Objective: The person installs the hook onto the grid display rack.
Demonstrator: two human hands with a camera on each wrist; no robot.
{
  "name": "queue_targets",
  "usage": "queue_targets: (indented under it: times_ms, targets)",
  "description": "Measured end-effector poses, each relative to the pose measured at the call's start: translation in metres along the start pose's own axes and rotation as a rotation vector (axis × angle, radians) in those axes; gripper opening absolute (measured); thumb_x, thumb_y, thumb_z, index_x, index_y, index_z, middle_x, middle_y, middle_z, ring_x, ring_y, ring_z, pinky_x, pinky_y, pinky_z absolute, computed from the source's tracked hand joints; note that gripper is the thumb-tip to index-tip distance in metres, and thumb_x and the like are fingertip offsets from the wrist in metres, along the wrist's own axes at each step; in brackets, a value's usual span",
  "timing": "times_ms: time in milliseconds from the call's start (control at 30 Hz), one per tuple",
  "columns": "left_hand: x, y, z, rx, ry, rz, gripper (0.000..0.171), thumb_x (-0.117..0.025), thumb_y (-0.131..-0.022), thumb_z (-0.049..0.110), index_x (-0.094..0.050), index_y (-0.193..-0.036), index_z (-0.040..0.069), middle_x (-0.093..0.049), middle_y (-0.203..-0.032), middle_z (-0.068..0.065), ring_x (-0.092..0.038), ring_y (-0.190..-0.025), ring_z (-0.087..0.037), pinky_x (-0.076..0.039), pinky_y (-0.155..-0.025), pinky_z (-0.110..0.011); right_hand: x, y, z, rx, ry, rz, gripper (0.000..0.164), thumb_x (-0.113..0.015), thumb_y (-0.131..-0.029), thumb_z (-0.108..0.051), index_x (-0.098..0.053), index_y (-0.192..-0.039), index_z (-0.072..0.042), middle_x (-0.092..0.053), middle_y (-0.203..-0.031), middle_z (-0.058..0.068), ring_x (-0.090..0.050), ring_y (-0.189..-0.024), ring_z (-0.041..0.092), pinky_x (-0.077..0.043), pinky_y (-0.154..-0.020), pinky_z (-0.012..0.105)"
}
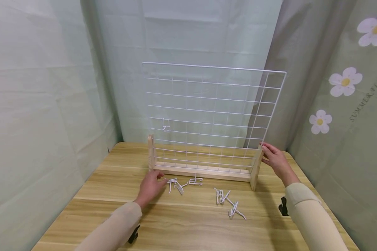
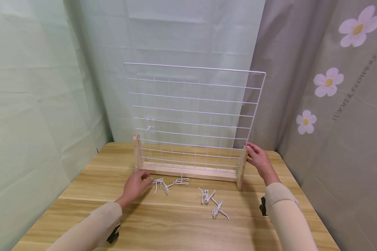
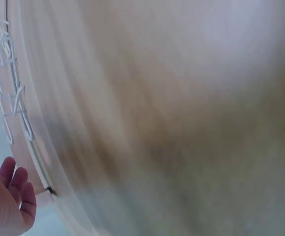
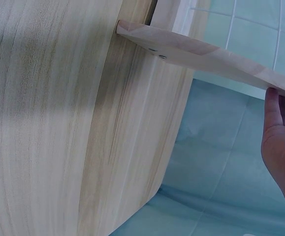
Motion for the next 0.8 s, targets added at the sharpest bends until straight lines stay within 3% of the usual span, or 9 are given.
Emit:
queue_targets:
  times_ms: [200,567,800]
  targets:
    - [-0.004,0.008,-0.004,0.090,0.051,-0.019,0.024,-0.076,-0.085,0.023,-0.070,-0.100,0.004,-0.065,-0.095,-0.009,-0.059,-0.084,-0.024,-0.049,-0.075,-0.045,-0.001,-0.002,0.001,0.006,-0.001,-0.005,0.065,-0.040,-0.106,-0.040,-0.026,-0.153,0.002,-0.027,-0.156,0.026,-0.030,-0.141,0.039,-0.032,-0.109,0.049]
    - [-0.011,0.022,-0.001,0.092,0.128,-0.016,0.012,-0.076,-0.083,0.014,-0.069,-0.086,0.006,-0.062,-0.078,-0.001,-0.054,-0.071,-0.016,-0.045,-0.065,-0.035,-0.002,0.000,-0.001,-0.001,-0.010,0.001,0.066,-0.041,-0.105,-0.041,-0.027,-0.153,0.002,-0.027,-0.155,0.026,-0.029,-0.141,0.040,-0.030,-0.110,0.052]
    - [-0.017,0.022,-0.001,0.126,0.141,-0.019,0.012,-0.076,-0.083,0.014,-0.071,-0.088,0.006,-0.064,-0.080,-0.001,-0.056,-0.074,-0.016,-0.047,-0.069,-0.036,-0.002,0.002,-0.001,-0.007,-0.003,0.003,0.063,-0.039,-0.106,-0.038,-0.025,-0.154,0.001,-0.025,-0.157,0.026,-0.028,-0.142,0.040,-0.030,-0.109,0.051]
Point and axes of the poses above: each hand's wrist, its own y-axis away from the middle knuckle, its own x-axis out of the back of the hand, z = x × y, the point moved 8 cm from there along -y, towards the middle knuckle
